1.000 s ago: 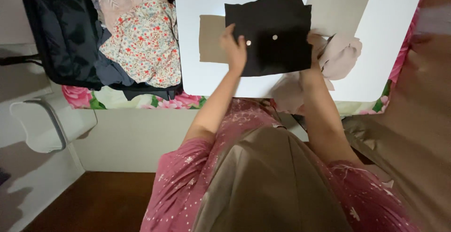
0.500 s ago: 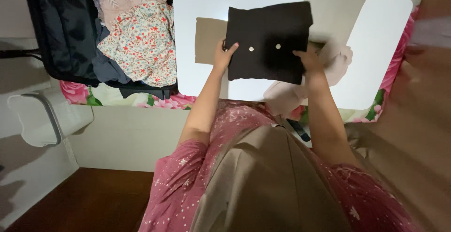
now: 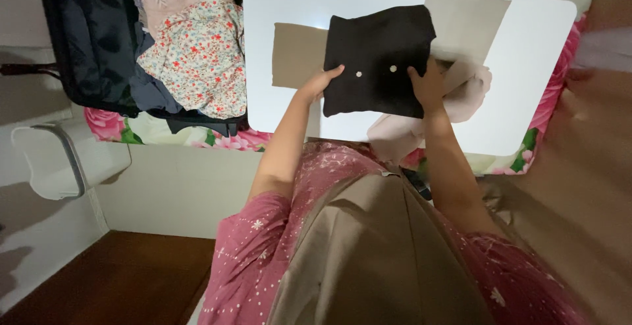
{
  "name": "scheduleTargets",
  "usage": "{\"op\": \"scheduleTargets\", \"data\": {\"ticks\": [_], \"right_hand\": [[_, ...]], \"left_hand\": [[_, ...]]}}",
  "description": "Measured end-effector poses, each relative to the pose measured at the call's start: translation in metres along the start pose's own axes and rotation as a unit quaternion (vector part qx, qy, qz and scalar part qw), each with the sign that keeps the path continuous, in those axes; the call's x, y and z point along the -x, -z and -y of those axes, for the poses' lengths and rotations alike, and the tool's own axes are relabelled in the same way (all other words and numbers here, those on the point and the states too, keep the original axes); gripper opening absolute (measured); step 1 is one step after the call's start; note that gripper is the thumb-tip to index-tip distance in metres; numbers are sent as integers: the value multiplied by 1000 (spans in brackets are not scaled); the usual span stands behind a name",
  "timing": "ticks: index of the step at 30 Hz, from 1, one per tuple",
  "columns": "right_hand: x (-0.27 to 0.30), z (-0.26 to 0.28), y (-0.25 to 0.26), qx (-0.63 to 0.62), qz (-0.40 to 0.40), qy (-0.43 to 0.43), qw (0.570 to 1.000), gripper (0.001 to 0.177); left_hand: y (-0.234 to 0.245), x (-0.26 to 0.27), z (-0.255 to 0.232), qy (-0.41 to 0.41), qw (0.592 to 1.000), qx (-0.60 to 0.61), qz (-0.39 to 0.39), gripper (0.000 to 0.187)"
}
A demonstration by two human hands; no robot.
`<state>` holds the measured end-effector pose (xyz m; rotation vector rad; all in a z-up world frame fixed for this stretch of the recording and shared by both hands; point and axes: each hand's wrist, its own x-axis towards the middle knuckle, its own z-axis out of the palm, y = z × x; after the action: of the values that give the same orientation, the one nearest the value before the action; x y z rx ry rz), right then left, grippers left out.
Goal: Fold several items of clothing and button a shirt on a folding board.
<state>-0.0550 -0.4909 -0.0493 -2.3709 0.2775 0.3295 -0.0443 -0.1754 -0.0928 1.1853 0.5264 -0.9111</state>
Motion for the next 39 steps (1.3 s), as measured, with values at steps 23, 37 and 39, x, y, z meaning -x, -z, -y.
{"op": "scheduleTargets", "data": {"ticks": [23, 37, 39], "right_hand": [[-15, 9, -194, -427, 18, 120, 896, 22], [29, 109, -86, 170, -285, 294, 896, 52], [21, 90, -78, 205, -244, 340, 885, 58]], "left_hand": [[36, 100, -125, -330, 897, 283, -79, 58], [142, 6, 85, -147, 800, 582, 2, 47], [140, 0, 75, -141, 791, 596, 10, 47]]}}
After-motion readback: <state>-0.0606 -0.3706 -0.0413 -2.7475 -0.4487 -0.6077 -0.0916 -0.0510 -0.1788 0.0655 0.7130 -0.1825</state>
